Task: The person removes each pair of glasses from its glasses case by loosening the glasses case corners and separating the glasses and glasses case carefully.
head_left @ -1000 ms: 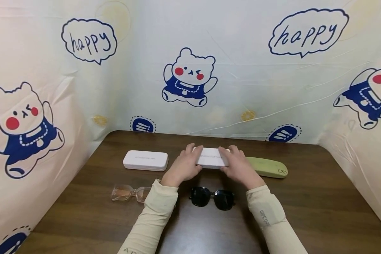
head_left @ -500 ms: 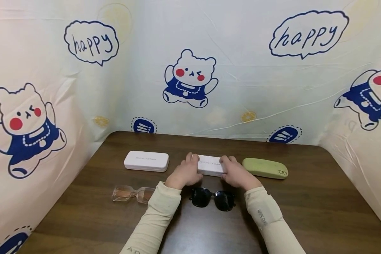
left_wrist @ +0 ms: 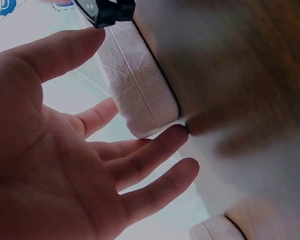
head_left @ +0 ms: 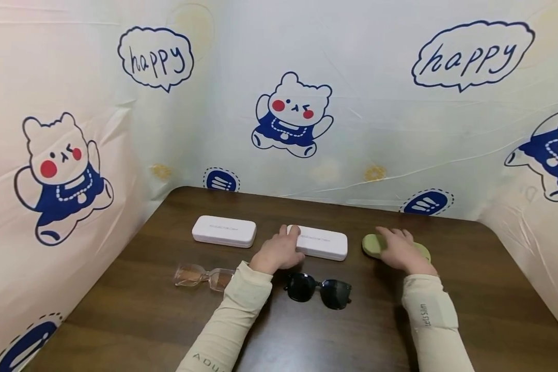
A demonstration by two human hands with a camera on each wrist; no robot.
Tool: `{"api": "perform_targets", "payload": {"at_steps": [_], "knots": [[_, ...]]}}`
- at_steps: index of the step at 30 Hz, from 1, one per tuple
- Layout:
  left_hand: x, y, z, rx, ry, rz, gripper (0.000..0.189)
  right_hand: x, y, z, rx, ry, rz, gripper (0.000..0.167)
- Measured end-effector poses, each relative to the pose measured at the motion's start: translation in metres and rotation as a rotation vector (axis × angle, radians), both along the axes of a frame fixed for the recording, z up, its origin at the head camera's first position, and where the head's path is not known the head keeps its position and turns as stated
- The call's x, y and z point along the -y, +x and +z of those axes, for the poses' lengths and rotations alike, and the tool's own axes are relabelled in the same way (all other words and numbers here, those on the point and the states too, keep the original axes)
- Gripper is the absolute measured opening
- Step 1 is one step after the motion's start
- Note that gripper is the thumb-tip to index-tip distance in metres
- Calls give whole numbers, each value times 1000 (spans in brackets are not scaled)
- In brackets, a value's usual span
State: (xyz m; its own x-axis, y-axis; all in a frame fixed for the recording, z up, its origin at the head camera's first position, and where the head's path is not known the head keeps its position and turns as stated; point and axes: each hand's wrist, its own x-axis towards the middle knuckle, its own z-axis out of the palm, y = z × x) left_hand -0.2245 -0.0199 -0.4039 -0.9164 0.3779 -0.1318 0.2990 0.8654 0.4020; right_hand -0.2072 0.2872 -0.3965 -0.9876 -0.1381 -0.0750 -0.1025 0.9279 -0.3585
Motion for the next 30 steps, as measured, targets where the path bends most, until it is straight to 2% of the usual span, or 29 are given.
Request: {"api": "perform_targets", "payload": {"at_steps": [3, 9, 16, 20, 25, 30], "knots": [[-1, 1, 1, 5, -4, 8, 61, -19, 3, -4, 81, 46, -48, 74], [-1, 2, 2, -17, -35, -9, 64, -32, 7, -5, 91, 58, -91, 73], [-2, 5, 8, -122, -34, -48, 59, -35, 10, 4, 122, 22, -37, 75], [-6, 11, 17, -137, -18, -102, 55, -34, 14, 9, 121, 13, -17, 75], [-13, 22, 30, -154, 21, -177, 52, -17, 26, 27, 76, 17, 27, 75], [-18, 38, 47, -131, 174, -270, 66, 22, 46, 56, 27, 1, 120, 73]]}}
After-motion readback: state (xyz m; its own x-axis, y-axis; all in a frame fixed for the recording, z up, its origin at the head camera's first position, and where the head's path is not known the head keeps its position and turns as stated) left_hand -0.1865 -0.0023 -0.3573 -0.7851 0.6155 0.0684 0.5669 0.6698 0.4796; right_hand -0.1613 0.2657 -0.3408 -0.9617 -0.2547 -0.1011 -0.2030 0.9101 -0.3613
